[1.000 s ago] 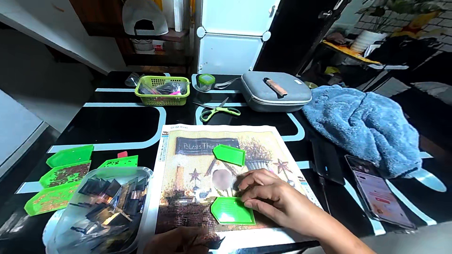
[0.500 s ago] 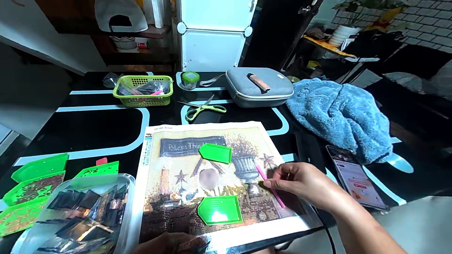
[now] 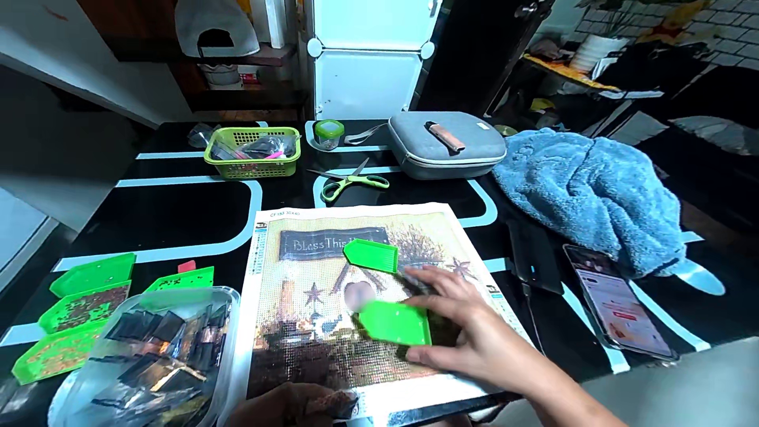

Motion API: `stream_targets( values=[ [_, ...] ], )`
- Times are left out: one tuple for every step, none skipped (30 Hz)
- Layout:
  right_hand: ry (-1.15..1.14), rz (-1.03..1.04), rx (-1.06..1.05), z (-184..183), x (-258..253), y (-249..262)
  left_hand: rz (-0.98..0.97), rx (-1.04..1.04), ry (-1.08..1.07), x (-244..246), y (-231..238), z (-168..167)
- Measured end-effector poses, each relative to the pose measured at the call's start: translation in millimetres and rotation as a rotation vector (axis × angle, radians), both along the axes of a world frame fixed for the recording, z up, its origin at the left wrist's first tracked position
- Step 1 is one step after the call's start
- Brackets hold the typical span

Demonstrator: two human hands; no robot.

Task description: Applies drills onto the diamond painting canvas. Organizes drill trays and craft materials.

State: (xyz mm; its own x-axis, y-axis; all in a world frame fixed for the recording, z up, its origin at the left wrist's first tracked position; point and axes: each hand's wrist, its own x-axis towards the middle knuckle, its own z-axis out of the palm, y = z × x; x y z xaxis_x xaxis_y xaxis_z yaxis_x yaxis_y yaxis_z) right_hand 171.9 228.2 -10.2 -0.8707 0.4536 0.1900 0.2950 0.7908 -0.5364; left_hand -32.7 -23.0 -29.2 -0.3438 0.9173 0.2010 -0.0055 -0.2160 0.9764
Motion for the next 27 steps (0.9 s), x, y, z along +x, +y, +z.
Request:
stream_targets(
  values=[
    [0.011,-0.024,0.009,1,2,2,-0.003,0.003,-0.002,0,1,0],
    [0.008,-0.017,0.012,3,4,0,-0.01,0.008,-0.001,0,2,0],
    [-0.001,0.003,0.015,5,5,-2,-0.016,0.012,-0.002,0,3,0],
    [-0.009,0.014,0.023,6,6,-5,-0.023,0.015,-0.007,0,3,0],
    [-0.019,0.011,0.03,7,6,-6,-0.026,0.016,-0.011,0,4,0],
    [-0.028,0.006,0.034,7,7,-5,-0.027,0.017,-0.012,0,4,0],
    [-0.038,0.005,0.035,5,8,-5,-0.027,0.017,-0.01,0,4,0],
    [-0.044,0.005,0.03,4,9,-3,-0.027,0.017,-0.006,0,3,0],
    [-0.044,0.0,0.027,3,11,-2,-0.03,0.019,-0.007,0,3,0],
    [-0.043,-0.006,0.027,1,11,0,-0.031,0.02,-0.011,0,3,0],
    [-0.05,-0.007,0.027,1,12,2,-0.032,0.021,-0.015,0,3,-1],
    [-0.062,-0.003,0.025,0,12,2,-0.031,0.02,-0.016,0,3,-1],
    [-0.072,0.005,0.016,-1,11,1,-0.031,0.021,-0.016,0,3,-1],
    [-0.083,0.013,0.006,-1,11,1,-0.035,0.023,-0.013,0,3,-1],
    [-0.092,0.017,-0.002,-1,10,1,-0.037,0.028,-0.011,0,4,-1],
    [-0.099,0.019,-0.009,-1,10,1,-0.042,0.034,-0.01,-1,4,-1],
    [-0.104,0.022,-0.014,-1,9,1,-0.045,0.039,-0.008,-1,4,-1],
    [-0.109,0.023,-0.016,-1,10,2,-0.049,0.043,-0.011,-1,4,-2],
    [-0.108,0.018,-0.015,-1,11,3,-0.051,0.043,-0.017,-1,4,-2],
    [-0.098,0.0,-0.009,-1,13,4,-0.055,0.045,-0.02,-1,4,-2],
    [-0.073,-0.028,0.0,-1,14,6,-0.055,0.043,-0.017,-2,4,-2],
    [-0.049,-0.052,0.012,-1,15,8,-0.052,0.038,-0.007,-2,4,-1],
    [-0.041,-0.055,0.017,0,16,8,-0.046,0.031,0.011,-2,3,-1],
    [-0.042,-0.039,0.018,1,15,6,-0.04,0.029,0.023,-3,3,-2],
    [-0.05,-0.018,0.014,3,15,3,-0.039,0.029,0.028,-3,3,-2],
    [-0.06,-0.006,0.007,4,15,2,-0.043,0.031,0.029,-3,4,-3],
    [-0.07,-0.002,0.006,4,15,2,-0.047,0.033,0.028,-3,4,-3]
  ],
)
